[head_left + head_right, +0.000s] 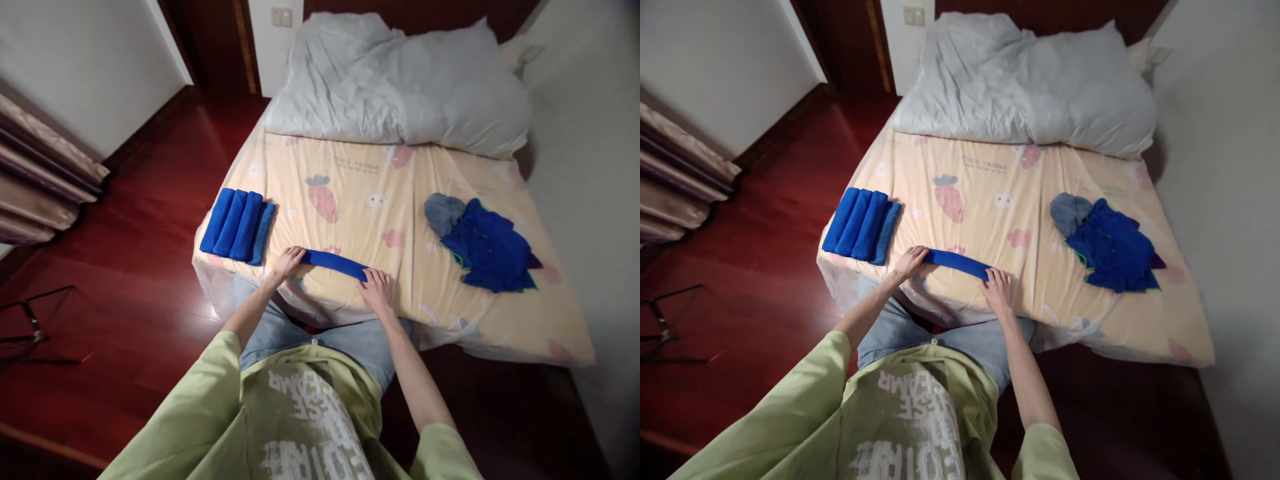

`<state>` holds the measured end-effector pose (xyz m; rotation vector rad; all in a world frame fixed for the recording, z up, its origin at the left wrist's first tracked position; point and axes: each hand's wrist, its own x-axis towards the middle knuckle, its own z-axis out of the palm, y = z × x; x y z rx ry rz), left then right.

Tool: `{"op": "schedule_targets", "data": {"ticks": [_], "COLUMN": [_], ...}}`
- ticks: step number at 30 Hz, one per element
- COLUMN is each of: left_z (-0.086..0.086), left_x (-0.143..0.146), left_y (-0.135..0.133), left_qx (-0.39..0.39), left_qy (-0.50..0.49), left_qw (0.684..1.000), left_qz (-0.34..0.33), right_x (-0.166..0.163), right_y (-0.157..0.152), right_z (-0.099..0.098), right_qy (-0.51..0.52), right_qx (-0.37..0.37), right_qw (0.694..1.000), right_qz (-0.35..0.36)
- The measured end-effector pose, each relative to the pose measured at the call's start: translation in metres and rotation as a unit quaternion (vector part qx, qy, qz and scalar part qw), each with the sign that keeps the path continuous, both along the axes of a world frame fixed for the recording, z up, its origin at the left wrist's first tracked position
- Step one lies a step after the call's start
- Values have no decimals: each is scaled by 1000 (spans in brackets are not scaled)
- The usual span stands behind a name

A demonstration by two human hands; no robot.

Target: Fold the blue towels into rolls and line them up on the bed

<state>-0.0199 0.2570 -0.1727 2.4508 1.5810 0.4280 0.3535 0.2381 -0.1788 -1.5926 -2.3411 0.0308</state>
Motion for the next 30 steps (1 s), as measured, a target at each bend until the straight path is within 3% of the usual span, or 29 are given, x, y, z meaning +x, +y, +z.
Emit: {"op": "schedule_targets", "data": {"ticks": [9, 12, 17, 22, 30], "left_z": [19, 26, 24, 15, 6], "left_x": [-5, -14, -17, -18, -59], "left_y": [4, -17, -77, -111, -96], "left_qx": [23, 41, 69, 82, 62], "left_qy": [30, 2, -56, -54, -55], "left_qw": [998, 996, 981, 979, 996], "left_qz": [-44, -85, -175, -179, -30], "right_x": [0, 3, -9, -75, -236], "right_y": [28, 39, 67, 119, 222], "right_z": [24, 35, 61, 80, 79], "right_qy": [-137, -160, -196, -214, -190], "right_qx": [21, 20, -10, -10, -12], "right_qw": [989, 984, 971, 955, 933], "right_qz": [59, 72, 134, 205, 306]}}
